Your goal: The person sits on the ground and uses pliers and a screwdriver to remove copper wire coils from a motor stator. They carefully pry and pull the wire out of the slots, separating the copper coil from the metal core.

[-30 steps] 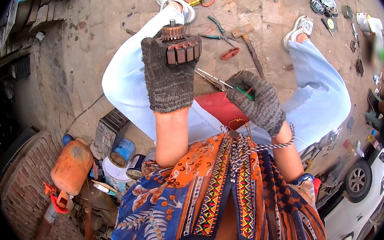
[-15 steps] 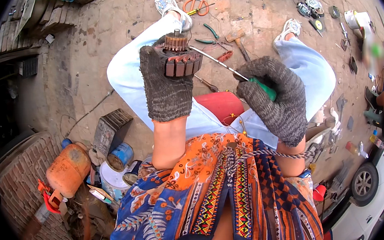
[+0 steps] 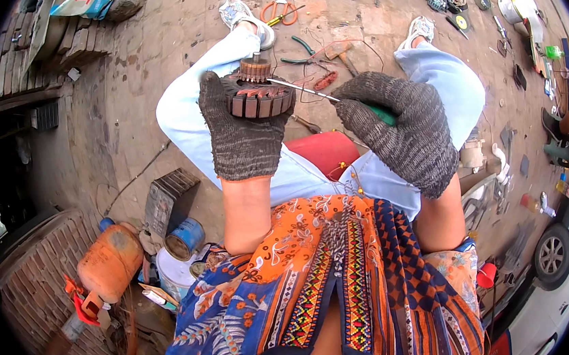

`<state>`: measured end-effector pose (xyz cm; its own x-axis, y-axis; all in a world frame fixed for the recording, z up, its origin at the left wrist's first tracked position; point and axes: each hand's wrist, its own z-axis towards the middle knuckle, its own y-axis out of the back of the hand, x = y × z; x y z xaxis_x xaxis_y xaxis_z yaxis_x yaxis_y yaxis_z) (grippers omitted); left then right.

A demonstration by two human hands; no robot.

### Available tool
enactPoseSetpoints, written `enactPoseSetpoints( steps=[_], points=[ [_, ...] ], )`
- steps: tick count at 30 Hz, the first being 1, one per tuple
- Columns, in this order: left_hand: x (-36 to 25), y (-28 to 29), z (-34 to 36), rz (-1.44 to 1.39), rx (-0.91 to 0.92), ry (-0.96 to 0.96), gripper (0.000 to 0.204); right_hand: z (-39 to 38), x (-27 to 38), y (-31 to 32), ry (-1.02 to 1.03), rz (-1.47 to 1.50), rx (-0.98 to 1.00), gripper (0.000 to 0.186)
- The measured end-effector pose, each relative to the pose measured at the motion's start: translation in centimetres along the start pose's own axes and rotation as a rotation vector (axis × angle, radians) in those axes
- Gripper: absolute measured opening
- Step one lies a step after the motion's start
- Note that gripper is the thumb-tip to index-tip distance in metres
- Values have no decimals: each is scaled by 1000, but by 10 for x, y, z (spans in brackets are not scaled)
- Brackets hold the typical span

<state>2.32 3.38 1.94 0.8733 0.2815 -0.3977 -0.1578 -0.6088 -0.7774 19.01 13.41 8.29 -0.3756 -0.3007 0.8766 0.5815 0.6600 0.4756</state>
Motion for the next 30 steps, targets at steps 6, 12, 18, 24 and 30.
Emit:
enactPoseSetpoints(
  steps=[6, 12, 18, 24, 30],
  points=[
    [-4, -10, 3, -93, -2, 129, 39, 6, 0, 8, 87, -31, 90, 20],
    [-5, -14, 5, -64, -63, 141, 35, 9, -4, 7, 187, -100, 96, 19],
    [-5, 13, 18, -82, 112, 103, 45, 11, -8, 4, -74, 156, 141, 18],
    [1, 3, 9, 135, 74, -111, 31, 20, -10, 12, -115, 175, 269, 21],
    [4, -5, 9, 135, -9, -191, 24, 14, -18, -2, -118, 245, 175, 22]
  ],
)
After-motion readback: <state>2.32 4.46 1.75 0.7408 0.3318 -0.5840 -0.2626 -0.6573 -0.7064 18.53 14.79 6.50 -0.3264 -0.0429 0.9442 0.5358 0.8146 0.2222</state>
